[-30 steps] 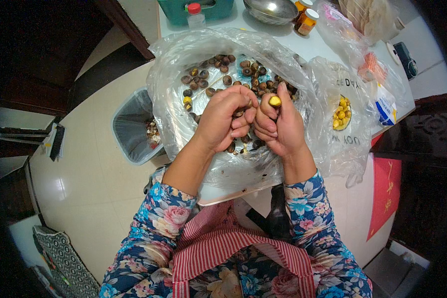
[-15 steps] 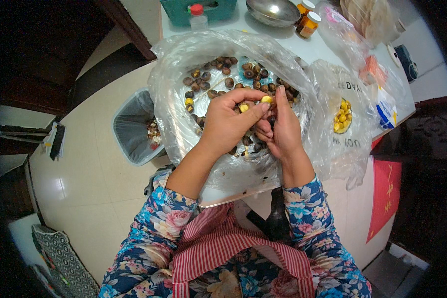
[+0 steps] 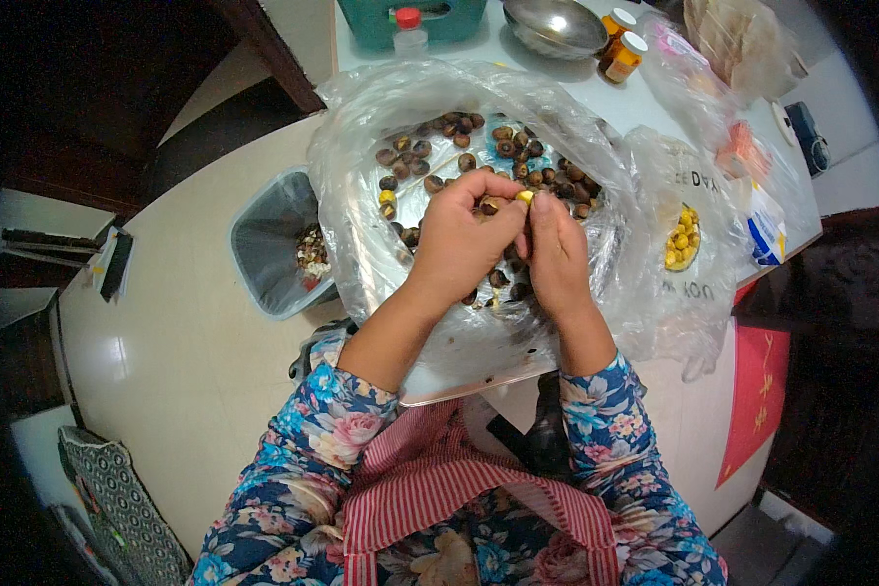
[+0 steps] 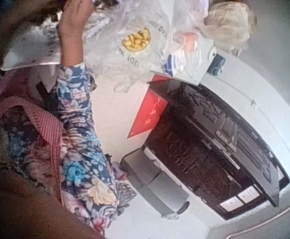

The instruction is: The person sits at a table and peels chestnuts by hand. They remove the outer shell and inner skin from each chestnut, placing the peeled nuts into a plastic bag and discarding the shells into a nearby bin.

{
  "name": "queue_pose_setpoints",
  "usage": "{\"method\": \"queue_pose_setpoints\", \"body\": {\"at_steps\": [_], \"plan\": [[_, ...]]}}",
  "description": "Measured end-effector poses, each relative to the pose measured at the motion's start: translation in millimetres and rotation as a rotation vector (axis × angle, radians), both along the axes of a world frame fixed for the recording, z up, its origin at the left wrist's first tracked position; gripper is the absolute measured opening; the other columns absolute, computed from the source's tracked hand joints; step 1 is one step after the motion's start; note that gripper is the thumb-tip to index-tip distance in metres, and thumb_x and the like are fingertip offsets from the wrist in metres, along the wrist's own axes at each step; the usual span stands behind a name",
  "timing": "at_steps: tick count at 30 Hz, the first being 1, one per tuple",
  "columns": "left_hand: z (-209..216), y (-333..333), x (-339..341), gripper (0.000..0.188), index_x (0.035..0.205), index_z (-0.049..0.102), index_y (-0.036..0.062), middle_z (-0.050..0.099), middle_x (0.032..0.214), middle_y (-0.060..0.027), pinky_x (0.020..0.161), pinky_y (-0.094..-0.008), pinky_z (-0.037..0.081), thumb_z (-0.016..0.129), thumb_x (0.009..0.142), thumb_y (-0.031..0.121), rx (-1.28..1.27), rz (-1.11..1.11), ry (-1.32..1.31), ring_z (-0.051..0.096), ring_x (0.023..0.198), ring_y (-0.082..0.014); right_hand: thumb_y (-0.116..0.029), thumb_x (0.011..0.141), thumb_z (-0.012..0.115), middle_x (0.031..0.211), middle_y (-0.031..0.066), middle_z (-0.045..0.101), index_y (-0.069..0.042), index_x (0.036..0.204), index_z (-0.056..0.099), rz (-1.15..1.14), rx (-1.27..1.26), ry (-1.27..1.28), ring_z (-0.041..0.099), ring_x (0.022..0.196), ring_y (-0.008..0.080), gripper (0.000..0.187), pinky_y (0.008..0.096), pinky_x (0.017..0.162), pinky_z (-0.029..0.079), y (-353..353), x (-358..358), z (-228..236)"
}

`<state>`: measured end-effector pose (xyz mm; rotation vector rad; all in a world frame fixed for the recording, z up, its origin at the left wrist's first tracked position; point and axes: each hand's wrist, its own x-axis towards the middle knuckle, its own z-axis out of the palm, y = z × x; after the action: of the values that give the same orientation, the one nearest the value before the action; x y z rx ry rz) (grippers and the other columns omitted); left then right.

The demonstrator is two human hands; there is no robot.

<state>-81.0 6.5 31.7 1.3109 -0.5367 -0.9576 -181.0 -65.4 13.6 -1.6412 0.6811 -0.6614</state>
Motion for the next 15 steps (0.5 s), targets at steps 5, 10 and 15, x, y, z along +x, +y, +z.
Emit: {"method": "queue_pose_setpoints", "body": {"at_steps": [5, 10, 15], "plan": [[-8.0, -1.0, -6.9, 0.016, 0.089, 0.057, 0.0006, 0.055, 0.076, 0.0012, 0.063, -0.0192, 0.041, 0.063, 0.077, 0.008, -0.036, 0.048, -0.229, 0.048, 0.070, -0.0046, -0.024, 0.095, 0.041, 0.068, 0.0103, 0.055, 0.002, 0.087, 0.055, 0.028, -0.129, 0.001, 0.051, 0.062, 0.0148, 0.030, 0.0288, 0.058, 0.042, -1.8, 0.0, -0.7], [-10.3, -0.8, -5.8, 0.015, 0.085, 0.057, 0.0011, 0.055, 0.074, 0.0004, 0.061, -0.0201, 0.041, 0.064, 0.074, 0.008, -0.017, 0.074, -0.354, 0.048, 0.068, -0.0055, -0.024, 0.095, 0.041, 0.070, 0.0116, 0.057, 0.002, 0.085, 0.057, 0.035, -0.080, -0.020, 0.052, 0.063, 0.0152, 0.032, 0.0287, 0.059, 0.042, -1.8, 1.0, -6.3], [-10.5, -3.6, -7.8, 0.016, 0.079, 0.055, -0.0004, 0.058, 0.069, -0.0057, 0.052, -0.0229, 0.043, 0.065, 0.071, 0.009, -0.075, 0.167, -0.480, 0.052, 0.059, -0.0070, -0.024, 0.095, 0.041, 0.070, 0.0098, 0.058, 0.004, 0.085, 0.057, 0.018, -0.050, -0.061, 0.052, 0.062, 0.0156, 0.033, 0.0289, 0.059, 0.043, 0.1, 2.2, -15.0]]}}
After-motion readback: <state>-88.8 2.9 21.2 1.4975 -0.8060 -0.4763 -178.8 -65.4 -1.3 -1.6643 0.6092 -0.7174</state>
